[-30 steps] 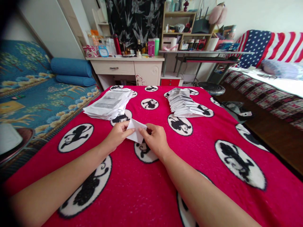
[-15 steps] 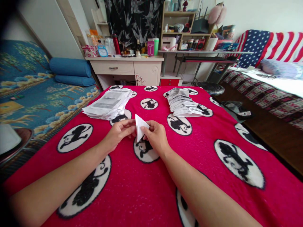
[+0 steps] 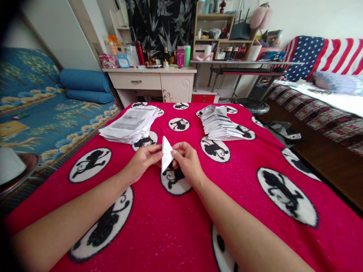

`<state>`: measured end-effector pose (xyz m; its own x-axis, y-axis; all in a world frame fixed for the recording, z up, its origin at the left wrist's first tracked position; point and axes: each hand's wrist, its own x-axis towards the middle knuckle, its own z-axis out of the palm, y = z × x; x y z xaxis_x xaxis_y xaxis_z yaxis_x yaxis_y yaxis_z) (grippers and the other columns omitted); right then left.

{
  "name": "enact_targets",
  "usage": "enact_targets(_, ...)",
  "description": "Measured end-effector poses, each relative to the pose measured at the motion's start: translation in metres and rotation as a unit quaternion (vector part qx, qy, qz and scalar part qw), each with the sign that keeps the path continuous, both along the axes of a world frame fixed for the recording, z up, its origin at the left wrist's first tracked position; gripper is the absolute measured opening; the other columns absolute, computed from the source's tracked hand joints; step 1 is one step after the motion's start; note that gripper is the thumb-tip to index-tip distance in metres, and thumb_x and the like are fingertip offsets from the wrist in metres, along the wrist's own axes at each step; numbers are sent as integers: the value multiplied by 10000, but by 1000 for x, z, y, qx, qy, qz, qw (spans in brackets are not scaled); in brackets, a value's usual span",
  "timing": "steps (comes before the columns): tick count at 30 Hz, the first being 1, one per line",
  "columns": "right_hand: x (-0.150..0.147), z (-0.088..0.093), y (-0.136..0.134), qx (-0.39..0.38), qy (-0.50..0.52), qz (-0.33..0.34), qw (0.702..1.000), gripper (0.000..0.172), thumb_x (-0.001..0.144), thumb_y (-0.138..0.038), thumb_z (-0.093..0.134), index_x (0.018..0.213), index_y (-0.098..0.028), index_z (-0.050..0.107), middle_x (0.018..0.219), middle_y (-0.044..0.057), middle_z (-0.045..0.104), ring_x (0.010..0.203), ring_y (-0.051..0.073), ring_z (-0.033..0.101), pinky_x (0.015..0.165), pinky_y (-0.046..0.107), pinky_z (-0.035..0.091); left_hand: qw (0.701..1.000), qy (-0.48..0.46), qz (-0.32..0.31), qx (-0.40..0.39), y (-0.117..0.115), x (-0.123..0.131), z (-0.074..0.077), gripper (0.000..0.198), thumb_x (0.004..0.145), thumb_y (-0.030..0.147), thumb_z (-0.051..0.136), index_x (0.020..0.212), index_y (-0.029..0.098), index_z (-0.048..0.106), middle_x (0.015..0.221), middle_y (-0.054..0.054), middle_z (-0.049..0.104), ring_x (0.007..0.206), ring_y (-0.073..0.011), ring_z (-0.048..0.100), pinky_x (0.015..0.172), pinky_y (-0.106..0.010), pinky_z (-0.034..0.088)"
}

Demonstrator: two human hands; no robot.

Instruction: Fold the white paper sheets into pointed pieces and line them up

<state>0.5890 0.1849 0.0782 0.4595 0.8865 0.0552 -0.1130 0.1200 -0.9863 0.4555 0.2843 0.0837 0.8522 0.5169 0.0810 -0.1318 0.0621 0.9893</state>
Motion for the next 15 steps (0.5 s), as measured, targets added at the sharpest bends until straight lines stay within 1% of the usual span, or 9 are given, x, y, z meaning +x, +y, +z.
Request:
enact_targets(2,0,1,-1,0,4,7,1000,306,743,-397,685,870,-194,495,477,-78,533,396,70,443,415,176,336,1000,-5,2,-3,-1,1,1,418,759,368,722,1091,120,669,857,-60,702,698,-156,638,640,-259,534)
enact_targets(4,-1,2,-1,6,12,18,1000,296,749,-385,677,866,-195,483,471,-79,530,395,69,438,419,175,328,1000,-6,0,-8,-1,1,1,427,757,362,727,1104,119,671,857,-64,706,703,-158,640,649,-262,534)
enact_targets(7,-1,3,-2,14,25,35,999,294,754,-381,676,866,-196,477,471,-80,522,404,68,437,427,173,314,1000,-5,-18,-10,0,0,0,429,791,363,696,1147,128,660,850,-70,713,714,-163,647,662,-264,529)
enact_targets(10,-1,4,-2,12,30,37,999,302,755,-391,680,870,-199,477,478,-80,519,408,70,435,427,175,304,999,-4,-37,-20,0,-3,-2,409,838,365,644,1181,143,650,855,-77,716,734,-165,655,671,-261,524)
enact_targets(13,-1,4,-2,14,30,33,999,298,757,-390,682,868,-198,483,476,-81,519,400,66,424,427,176,305,998,-7,-44,-50,2,-4,-4,362,857,339,616,1167,159,662,857,-73,721,736,-156,658,658,-244,521)
enact_targets(15,-2,3,-1,17,31,37,999,297,755,-389,683,865,-196,486,475,-80,520,400,65,423,430,177,311,997,-13,-41,-68,2,-4,-5,339,845,308,626,1149,166,674,833,-64,724,728,-152,661,650,-235,523)
